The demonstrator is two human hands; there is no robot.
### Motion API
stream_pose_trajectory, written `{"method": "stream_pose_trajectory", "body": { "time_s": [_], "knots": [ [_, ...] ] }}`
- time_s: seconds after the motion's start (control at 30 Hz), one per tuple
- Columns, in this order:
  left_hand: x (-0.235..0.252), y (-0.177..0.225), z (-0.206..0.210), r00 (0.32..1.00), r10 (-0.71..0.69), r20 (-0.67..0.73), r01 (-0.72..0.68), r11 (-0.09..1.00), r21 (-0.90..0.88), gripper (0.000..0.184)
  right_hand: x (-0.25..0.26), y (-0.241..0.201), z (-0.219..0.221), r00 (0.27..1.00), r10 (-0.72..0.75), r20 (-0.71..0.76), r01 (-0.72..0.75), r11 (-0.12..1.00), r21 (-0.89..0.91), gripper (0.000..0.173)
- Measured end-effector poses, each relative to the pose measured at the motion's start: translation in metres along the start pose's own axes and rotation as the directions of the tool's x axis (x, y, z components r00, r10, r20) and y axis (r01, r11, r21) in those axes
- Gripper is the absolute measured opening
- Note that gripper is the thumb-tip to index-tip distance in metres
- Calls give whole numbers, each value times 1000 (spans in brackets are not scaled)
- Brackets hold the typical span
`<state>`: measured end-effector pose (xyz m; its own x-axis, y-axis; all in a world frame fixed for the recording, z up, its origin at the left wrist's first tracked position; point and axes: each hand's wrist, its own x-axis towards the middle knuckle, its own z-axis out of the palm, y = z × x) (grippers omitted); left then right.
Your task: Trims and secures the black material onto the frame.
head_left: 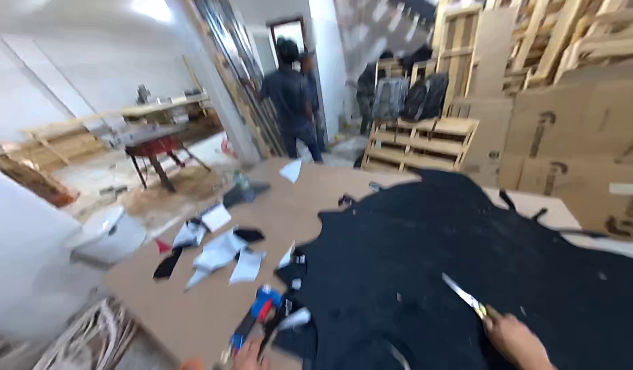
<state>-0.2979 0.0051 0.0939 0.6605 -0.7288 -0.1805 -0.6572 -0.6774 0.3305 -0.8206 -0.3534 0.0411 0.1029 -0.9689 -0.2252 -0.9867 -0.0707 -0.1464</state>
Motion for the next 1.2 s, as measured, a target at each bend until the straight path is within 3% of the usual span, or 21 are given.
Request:
{"method": "stream_pose_trajectory", "body": {
  "time_s": [0.1, 0.17, 0.27, 0.37, 0.47, 0.57, 0.73, 0.8, 0.9, 1.03, 1.2],
  "knots": [
    [-44, 9, 30, 958, -26, 286, 85, 977, -195, 44, -55, -16, -20, 977, 32, 212, -20, 998, -56, 45],
    [-74, 16, 53, 878, -71, 474, 254, 908, -334, 39, -85, -24, -14, 964, 97, 247, -90, 995, -38, 42],
    [-100, 32, 78, 713, -56, 699, 514, 720, -467, 35, -101, -27, 7, 956, 205, 209, -195, 978, -67, 51],
    [-118, 45, 87, 617, 5, 787, 590, 659, -467, 37, -116, -34, 8, 960, 189, 209, -182, 982, -52, 34],
    [-129, 65, 94, 635, -2, 772, 636, 568, -522, 41, -146, -34, 1, 949, 64, 308, -137, 966, 221, 28],
    [-139, 93, 102, 643, -79, 762, 697, 474, -539, 43, -205, -44, -2, 791, -176, 587, -251, 780, 573, 42],
    [-132, 110, 121, 633, -121, 764, 676, 567, -470, 37, -280, -48, 26, 399, -402, 824, -276, 804, 526, 75],
    [-131, 113, 122, 645, -108, 756, 631, 634, -448, 33, -289, -53, 36, 300, -453, 839, -285, 797, 532, 82],
    [-135, 115, 121, 669, -100, 737, 592, 671, -446, 36, -290, -74, 43, 305, -461, 833, -315, 777, 545, 75],
    [-137, 120, 127, 701, -170, 693, 650, 552, -523, 53, -283, -89, 52, 401, -429, 810, -348, 746, 568, 64],
    [-131, 121, 151, 734, -211, 645, 664, 417, -620, 32, -278, -93, 65, 477, -467, 745, -342, 682, 646, 59]
  ]
}}
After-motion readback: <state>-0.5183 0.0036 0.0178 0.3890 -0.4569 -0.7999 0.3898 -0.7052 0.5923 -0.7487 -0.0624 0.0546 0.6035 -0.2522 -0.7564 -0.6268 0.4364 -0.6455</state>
